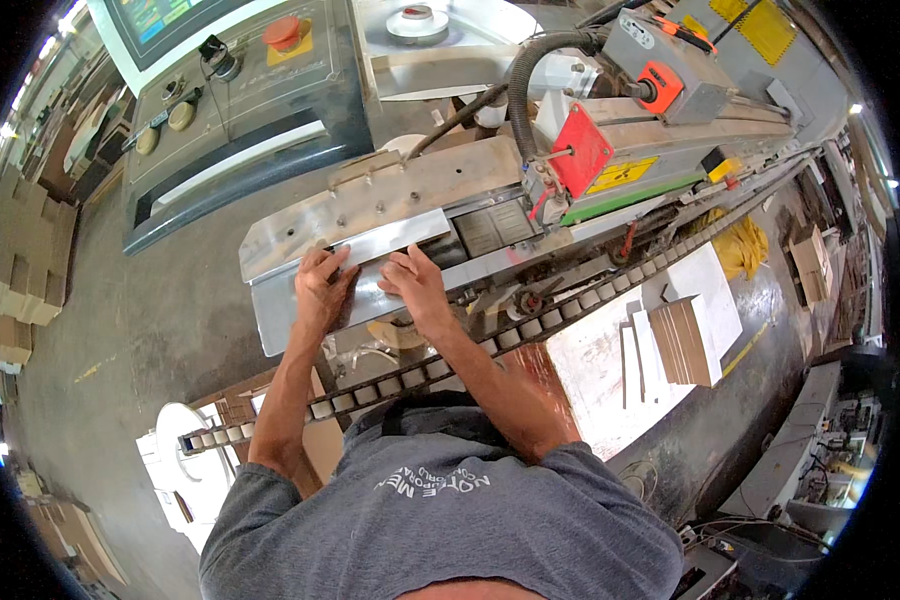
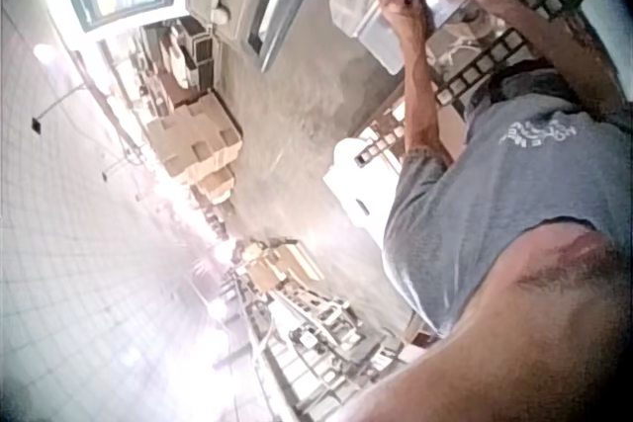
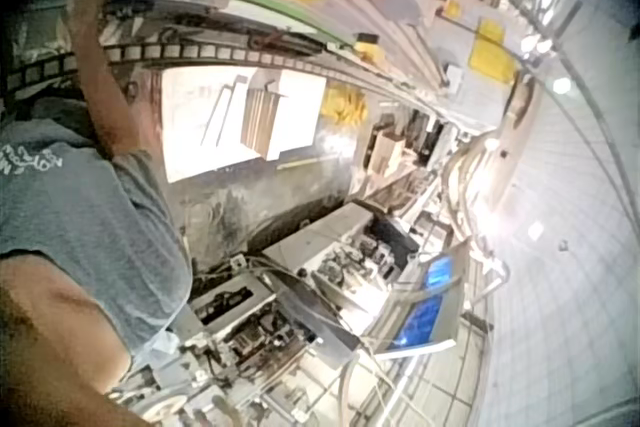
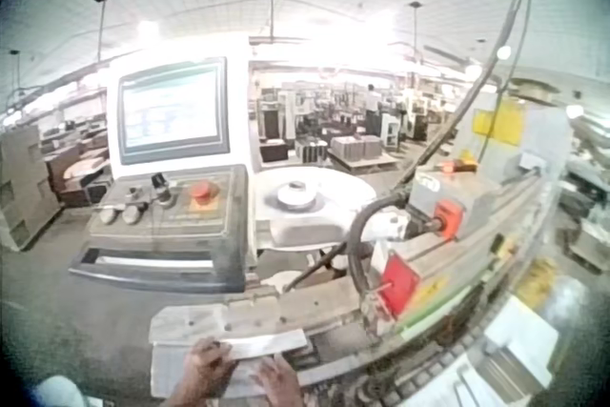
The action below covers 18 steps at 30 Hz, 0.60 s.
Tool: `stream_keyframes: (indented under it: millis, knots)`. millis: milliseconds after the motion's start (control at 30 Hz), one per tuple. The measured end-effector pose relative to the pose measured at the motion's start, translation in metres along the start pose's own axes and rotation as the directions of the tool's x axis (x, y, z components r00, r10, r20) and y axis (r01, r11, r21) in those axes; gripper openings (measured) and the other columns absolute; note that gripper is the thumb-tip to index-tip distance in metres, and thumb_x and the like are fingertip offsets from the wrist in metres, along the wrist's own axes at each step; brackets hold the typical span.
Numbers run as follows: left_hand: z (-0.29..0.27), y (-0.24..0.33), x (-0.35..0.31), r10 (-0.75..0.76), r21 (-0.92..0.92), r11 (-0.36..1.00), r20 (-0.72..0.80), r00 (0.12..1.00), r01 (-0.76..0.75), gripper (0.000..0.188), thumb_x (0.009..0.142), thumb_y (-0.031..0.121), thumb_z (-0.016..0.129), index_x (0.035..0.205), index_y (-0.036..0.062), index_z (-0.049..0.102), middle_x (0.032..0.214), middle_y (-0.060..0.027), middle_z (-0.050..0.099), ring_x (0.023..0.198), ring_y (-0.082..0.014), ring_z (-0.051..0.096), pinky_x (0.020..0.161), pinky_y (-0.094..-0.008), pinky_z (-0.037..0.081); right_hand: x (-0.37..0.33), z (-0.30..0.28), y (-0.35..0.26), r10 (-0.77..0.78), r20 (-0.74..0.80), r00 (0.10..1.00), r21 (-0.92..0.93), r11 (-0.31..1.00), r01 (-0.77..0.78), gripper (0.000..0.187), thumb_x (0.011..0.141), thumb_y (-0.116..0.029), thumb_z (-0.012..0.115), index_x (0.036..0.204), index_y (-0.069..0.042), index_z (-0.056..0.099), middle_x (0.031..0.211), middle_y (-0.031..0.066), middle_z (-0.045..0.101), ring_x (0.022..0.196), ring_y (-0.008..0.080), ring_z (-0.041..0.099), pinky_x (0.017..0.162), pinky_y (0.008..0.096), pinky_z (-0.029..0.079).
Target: The person feeds rectangular wooden boards into an edge-banding machine, one by one, picking them up from a stack and placing them on the machine's conveyor track.
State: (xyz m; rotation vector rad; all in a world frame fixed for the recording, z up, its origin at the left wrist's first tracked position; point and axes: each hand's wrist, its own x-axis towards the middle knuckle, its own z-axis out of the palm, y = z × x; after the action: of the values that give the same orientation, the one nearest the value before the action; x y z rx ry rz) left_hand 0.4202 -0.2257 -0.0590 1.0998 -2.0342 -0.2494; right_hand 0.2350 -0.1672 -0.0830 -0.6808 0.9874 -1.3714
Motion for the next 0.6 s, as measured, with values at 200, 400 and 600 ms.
stream_keyframes:
  millis: [200, 400, 600]
  knots:
    - [0.001, 0.002, 0.000, 0.005, -0.020, 1.000, -0.017, 1.000, -0.005, 0.032, 0.071, 0.005, 0.084, 0.101, 0.0032, 0.075, 0.086, -0.0150, 0.066, 0.077, -0.0325, 0.063, 0.067, -0.0404, 0.051, -0.001, 0.001, 0.000, -0.004, 0.000, 1.000, -0.009, 1.000, 0.004, 0.057, 0.098, -0.020, 0.064, 0.132, 0.008, 0.028, 0.135, 0.0232, 0.048, 0.112, 0.0231, 0.060, 0.089, 0.0348, 0.059]
    - [-0.001, 0.010, -0.001, -0.076, -0.042, 0.996, 0.031, 0.997, 0.078, 0.031, 0.073, 0.005, 0.083, 0.103, 0.0031, 0.075, 0.088, -0.0147, 0.066, 0.078, -0.0316, 0.063, 0.069, -0.0404, 0.052, -0.004, 0.002, -0.005, 0.006, 0.001, 1.000, -0.012, 1.000, -0.006, 0.080, 0.097, -0.021, 0.065, 0.152, 0.010, 0.016, 0.146, 0.0310, 0.043, 0.116, 0.0283, 0.061, 0.087, 0.0344, 0.058]
    - [0.007, 0.021, 0.008, -0.066, -0.019, 0.998, 0.069, 0.995, 0.068, 0.029, 0.076, 0.007, 0.082, 0.104, 0.0034, 0.074, 0.088, -0.0140, 0.064, 0.077, -0.0310, 0.063, 0.068, -0.0398, 0.052, -0.004, -0.005, -0.019, -0.016, -0.035, 0.999, -0.028, 1.000, 0.015, 0.063, 0.096, -0.016, 0.064, 0.143, 0.010, 0.032, 0.120, 0.0201, 0.057, 0.093, 0.0195, 0.062, 0.077, 0.0318, 0.056]
